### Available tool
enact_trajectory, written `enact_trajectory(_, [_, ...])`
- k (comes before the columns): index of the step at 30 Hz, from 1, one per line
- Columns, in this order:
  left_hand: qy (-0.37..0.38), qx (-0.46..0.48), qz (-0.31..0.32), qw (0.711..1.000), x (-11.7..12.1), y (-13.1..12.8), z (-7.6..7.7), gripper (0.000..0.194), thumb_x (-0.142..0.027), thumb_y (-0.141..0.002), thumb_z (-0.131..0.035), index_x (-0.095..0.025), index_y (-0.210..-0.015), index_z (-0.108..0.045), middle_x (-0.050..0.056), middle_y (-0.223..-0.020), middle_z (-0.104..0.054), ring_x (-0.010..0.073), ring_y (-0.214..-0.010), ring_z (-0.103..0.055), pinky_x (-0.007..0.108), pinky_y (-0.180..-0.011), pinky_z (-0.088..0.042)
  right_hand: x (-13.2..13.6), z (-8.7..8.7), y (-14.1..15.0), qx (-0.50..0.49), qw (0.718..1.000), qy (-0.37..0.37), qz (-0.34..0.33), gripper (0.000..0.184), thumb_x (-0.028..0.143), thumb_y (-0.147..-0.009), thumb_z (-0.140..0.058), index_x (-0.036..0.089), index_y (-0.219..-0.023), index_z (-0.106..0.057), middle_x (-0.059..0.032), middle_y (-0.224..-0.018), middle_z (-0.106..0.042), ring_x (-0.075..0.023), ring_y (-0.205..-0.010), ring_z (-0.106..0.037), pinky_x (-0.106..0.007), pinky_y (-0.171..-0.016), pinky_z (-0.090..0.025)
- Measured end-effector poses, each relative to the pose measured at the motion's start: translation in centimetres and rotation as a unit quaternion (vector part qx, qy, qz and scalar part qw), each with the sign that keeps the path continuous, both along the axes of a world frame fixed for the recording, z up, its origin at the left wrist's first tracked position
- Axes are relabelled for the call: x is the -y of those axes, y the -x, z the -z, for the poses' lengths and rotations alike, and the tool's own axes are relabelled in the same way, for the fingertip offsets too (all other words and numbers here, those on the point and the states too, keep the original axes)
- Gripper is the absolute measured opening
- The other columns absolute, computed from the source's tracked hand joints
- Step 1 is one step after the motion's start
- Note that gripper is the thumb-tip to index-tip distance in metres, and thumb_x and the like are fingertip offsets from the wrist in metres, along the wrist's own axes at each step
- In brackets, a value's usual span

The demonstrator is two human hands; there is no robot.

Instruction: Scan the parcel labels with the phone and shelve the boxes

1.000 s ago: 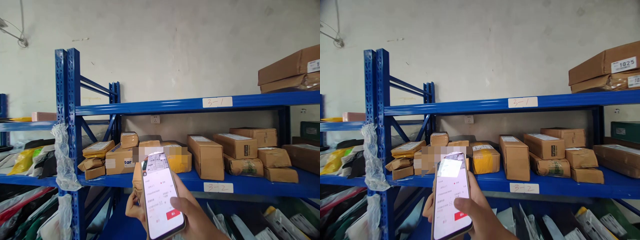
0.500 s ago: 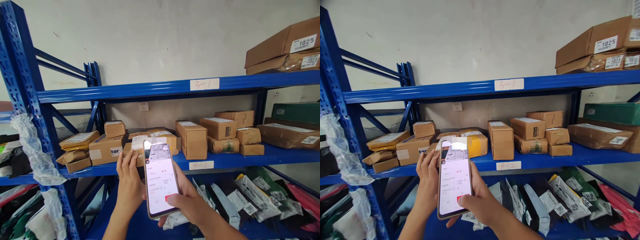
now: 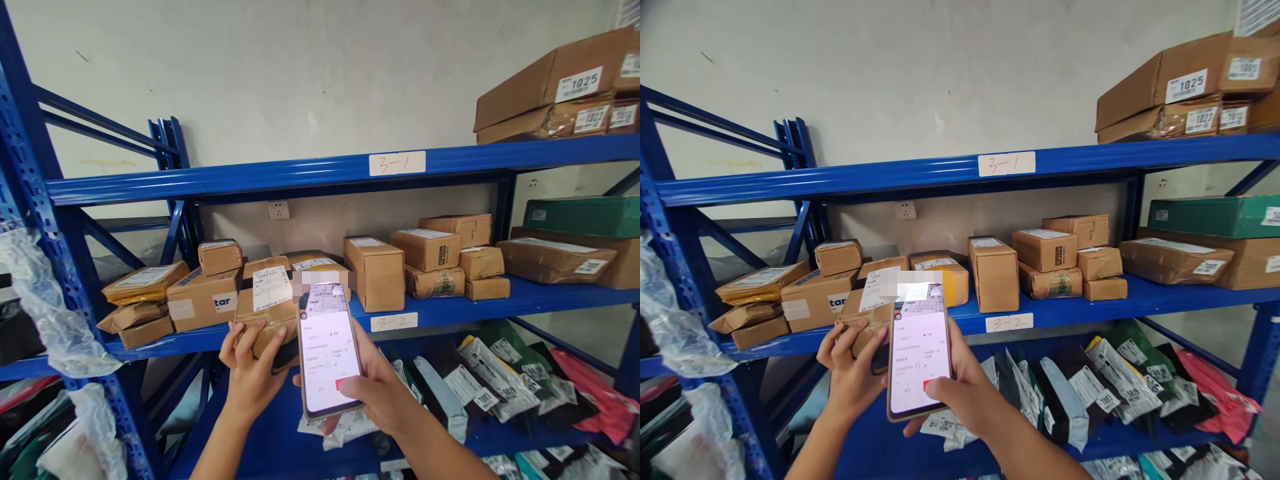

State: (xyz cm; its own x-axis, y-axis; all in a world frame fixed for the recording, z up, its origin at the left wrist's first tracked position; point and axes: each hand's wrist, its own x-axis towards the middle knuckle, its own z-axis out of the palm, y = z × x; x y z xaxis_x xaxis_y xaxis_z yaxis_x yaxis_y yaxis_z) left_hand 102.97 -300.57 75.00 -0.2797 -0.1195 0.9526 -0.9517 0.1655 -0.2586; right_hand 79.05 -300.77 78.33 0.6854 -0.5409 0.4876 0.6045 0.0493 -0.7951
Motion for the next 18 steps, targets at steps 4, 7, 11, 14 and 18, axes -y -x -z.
enact_trajectory(4, [0.052,0.022,0.006,0.998,-0.1,-0.1,1.6,0.053,-0.012,-0.066,-0.086,-0.029,-0.109,-0.06,0.011,-0.119,-0.042,0.0361,-0.134,-0.028,0.06,-0.114,-0.034,0.2,0.9,0.5,-0.006,0.999,-0.016,0.027,0.093,0.016,-0.079,-0.069,0.025,-0.15,-0.009,-0.0169,-0.125,-0.067,-0.0358,-0.111,-0.068,-0.034,-0.056,-0.063])
enact_trajectory(7, [0.072,0.022,0.017,0.997,-0.2,-0.3,2.7,0.053,-0.004,-0.063,-0.085,-0.029,-0.102,-0.06,0.009,-0.113,-0.042,0.0327,-0.133,-0.028,0.057,-0.113,-0.036,0.2,1.8,0.7,-0.008,0.999,-0.025,0.048,0.096,0.023,-0.08,-0.073,0.021,-0.151,-0.008,-0.0195,-0.119,-0.07,-0.037,-0.109,-0.068,-0.032,-0.055,-0.062])
enact_trajectory(11, [0.085,0.011,0.022,0.996,-0.3,-0.6,4.2,0.054,-0.003,-0.062,-0.086,-0.032,-0.099,-0.061,0.007,-0.109,-0.043,0.0305,-0.132,-0.028,0.053,-0.112,-0.039,0.0,2.7,0.7,-0.008,0.994,-0.068,0.089,0.109,0.024,-0.077,-0.077,0.023,-0.154,0.0,-0.0207,-0.125,-0.069,-0.0392,-0.11,-0.068,-0.033,-0.052,-0.062])
enact_trajectory(14, [0.096,0.014,0.02,0.995,-0.2,-0.8,5.1,0.069,-0.004,-0.059,-0.089,-0.04,-0.112,-0.06,0.005,-0.108,-0.043,0.0297,-0.13,-0.03,0.052,-0.109,-0.042,-0.1,3.1,0.5,-0.008,0.989,-0.095,0.112,0.114,0.023,-0.074,-0.079,0.025,-0.155,0.001,-0.0191,-0.124,-0.069,-0.0411,-0.11,-0.067,-0.035,-0.05,-0.062])
enact_trajectory(18, [0.1,0.009,0.027,0.995,0.0,-0.8,5.6,0.084,-0.002,-0.063,-0.085,-0.047,-0.127,-0.054,0.005,-0.106,-0.043,0.0293,-0.131,-0.029,0.053,-0.108,-0.044,0.0,3.4,0.3,-0.008,0.989,-0.099,0.112,0.116,0.022,-0.075,-0.078,0.025,-0.156,0.006,-0.0182,-0.117,-0.073,-0.0411,-0.11,-0.067,-0.034,-0.051,-0.061])
